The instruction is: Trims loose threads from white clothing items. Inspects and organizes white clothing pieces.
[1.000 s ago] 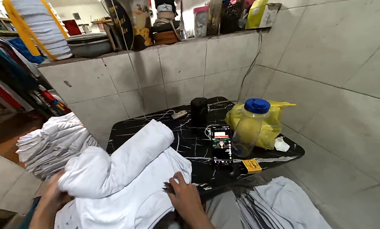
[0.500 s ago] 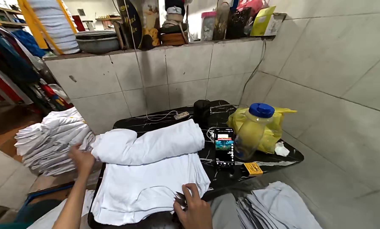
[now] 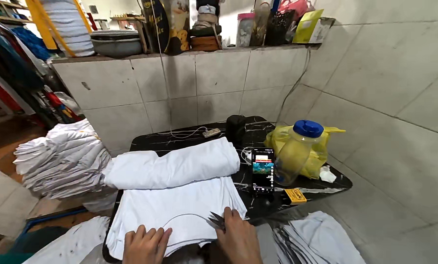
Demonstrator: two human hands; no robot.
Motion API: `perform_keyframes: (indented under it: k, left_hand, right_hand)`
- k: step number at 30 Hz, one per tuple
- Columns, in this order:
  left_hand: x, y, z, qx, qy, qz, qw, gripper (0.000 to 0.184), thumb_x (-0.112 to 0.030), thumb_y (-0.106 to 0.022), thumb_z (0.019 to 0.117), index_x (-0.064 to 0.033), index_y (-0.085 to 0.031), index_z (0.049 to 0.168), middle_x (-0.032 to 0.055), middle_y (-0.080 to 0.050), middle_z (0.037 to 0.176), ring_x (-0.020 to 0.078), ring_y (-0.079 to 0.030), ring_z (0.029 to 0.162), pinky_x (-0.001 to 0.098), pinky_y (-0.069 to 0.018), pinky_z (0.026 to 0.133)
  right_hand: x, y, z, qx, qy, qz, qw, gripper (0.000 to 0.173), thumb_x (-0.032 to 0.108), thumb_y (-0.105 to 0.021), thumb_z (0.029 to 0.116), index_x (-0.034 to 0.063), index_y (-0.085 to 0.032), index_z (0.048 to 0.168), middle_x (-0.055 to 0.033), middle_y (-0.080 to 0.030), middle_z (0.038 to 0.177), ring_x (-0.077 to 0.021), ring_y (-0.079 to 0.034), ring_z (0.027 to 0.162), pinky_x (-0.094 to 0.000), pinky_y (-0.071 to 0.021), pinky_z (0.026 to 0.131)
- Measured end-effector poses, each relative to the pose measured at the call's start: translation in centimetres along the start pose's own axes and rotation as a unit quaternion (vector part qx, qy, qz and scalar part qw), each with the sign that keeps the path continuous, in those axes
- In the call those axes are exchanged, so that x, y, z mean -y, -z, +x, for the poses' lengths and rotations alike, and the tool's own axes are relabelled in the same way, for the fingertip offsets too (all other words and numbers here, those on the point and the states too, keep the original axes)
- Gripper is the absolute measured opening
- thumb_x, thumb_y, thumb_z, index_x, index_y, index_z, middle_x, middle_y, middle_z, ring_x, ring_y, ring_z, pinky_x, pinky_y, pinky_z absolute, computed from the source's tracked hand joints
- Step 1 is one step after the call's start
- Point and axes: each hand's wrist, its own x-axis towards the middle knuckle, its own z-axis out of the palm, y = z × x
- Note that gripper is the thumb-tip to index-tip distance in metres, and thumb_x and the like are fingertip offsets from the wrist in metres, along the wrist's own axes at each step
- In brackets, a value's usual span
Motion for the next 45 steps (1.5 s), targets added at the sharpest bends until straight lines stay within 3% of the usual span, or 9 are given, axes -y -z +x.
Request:
perform_keyframes:
  k: [5,8,16,24,31,35,39,42,45]
  left_hand:
    - [-1.5,1.1,-1.2,0.022,0.023,-0.047,0.998,0.017,-0.014,-0.064,0.089,-0.0065,-0.075,0.079,0.0109,-0.067,0.073,0.0354,-0.065,0.074,0.0505,-0.0488,0.067]
    - [-2.0,-0.1,-2.6,0.018,0.034,-0.117,0.992,0.014,-0.003,-0.061,0.0852,-0.001,-0.072,0.077,0.0151,-0.065,0.074,0.0365,-0.064,0.072,0.05,-0.0507,0.069]
    - [-3.0,-1.5,-5.2,-0.088,0.091,-0.138,0.982,0.015,-0.001,-0.06,0.084,0.0002,-0.065,0.07,0.014,-0.06,0.069,0.0314,-0.06,0.072,0.0421,-0.0494,0.071]
    - [-7.1,-0.8,-3.0,-0.103,0.165,-0.077,0.978,0.029,-0.004,-0.054,0.0867,-0.0184,-0.077,0.098,0.0097,-0.07,0.108,0.036,-0.058,0.109,0.0552,-0.0344,0.093]
    - [-8.2,-1.9,-0.2,-0.146,0.15,-0.186,0.96,0.03,-0.024,-0.063,0.093,-0.0136,-0.074,0.119,0.011,-0.069,0.118,0.0285,-0.065,0.108,0.0457,-0.0527,0.086]
    - [-2.9,-0.5,-2.6,-0.134,0.253,-0.155,0.945,0.041,-0.032,-0.075,0.0778,-0.002,-0.072,0.106,0.0167,-0.066,0.1,0.0335,-0.063,0.091,0.0482,-0.053,0.08]
    - [-2.4,2.7,-4.3,-0.109,0.296,-0.222,0.922,0.017,-0.014,-0.073,0.0833,-0.0007,-0.076,0.092,0.0067,-0.071,0.078,0.0077,-0.065,0.064,0.0231,-0.056,0.06]
    - [-3.1,3.2,-3.2,-0.202,0.378,-0.443,0.787,0.01,0.002,-0.068,0.0906,0.0063,-0.071,0.099,0.0061,-0.076,0.082,0.0094,-0.074,0.067,0.0258,-0.0646,0.064]
    - [-2.7,3.7,-1.4,-0.236,0.482,-0.663,0.522,0.014,0.0,-0.047,0.1037,0.0036,-0.061,0.106,0.0094,-0.073,0.086,0.0191,-0.075,0.075,0.0373,-0.0651,0.072]
  right_hand:
    - [-4.0,-2.3,0.5,-0.069,0.107,0.244,0.962,0.021,0.021,-0.066,0.0935,0.0003,-0.069,0.092,-0.0113,-0.065,0.071,-0.0256,-0.066,0.068,-0.0453,-0.0545,0.065]
    - [-4.7,-4.8,1.4,-0.137,0.162,0.495,0.842,0.016,0.015,-0.063,0.0986,0.0023,-0.069,0.09,0.004,-0.056,0.065,-0.0016,-0.049,0.054,-0.0201,-0.043,0.052]
    - [-4.1,-4.9,0.3,0.04,0.026,0.784,0.619,0.021,0.012,-0.041,0.1072,0.0151,-0.054,0.091,0.0091,-0.041,0.048,0.0012,-0.035,0.034,-0.0154,-0.0323,0.035]
    - [-3.9,-5.0,-0.8,0.057,-0.002,0.76,0.647,0.021,0.018,-0.037,0.1102,0.0136,-0.051,0.095,0.0067,-0.041,0.049,-0.001,-0.035,0.034,-0.0164,-0.0336,0.034]
    - [-2.8,-5.2,-0.8,-0.013,0.032,0.69,0.723,0.012,0.018,-0.056,0.1037,0.0133,-0.056,0.092,0.0074,-0.046,0.054,-0.0017,-0.04,0.041,-0.0186,-0.0374,0.04]
    - [-2.1,-4.8,-1.0,-0.114,0.109,0.538,0.828,0.027,0.013,-0.087,0.0772,0.0073,-0.064,0.091,0.0099,-0.056,0.067,0.004,-0.045,0.051,-0.015,-0.0411,0.049]
    - [-1.4,-5.7,-1.3,-0.203,0.182,0.291,0.917,0.017,0.01,-0.074,0.0805,-0.001,-0.066,0.092,-0.0066,-0.061,0.069,-0.0146,-0.057,0.055,-0.0326,-0.0494,0.05]
    - [-0.7,-5.5,-2.0,-0.22,0.176,0.191,0.94,0.031,0.003,-0.076,0.0723,-0.0025,-0.065,0.101,-0.0134,-0.066,0.073,-0.0307,-0.065,0.058,-0.0508,-0.052,0.051]
    - [-1.6,-4.6,-2.4,-0.232,0.149,0.16,0.948,0.039,0.007,-0.074,0.0785,-0.0068,-0.062,0.113,-0.0167,-0.066,0.071,-0.0349,-0.065,0.057,-0.0544,-0.0515,0.051]
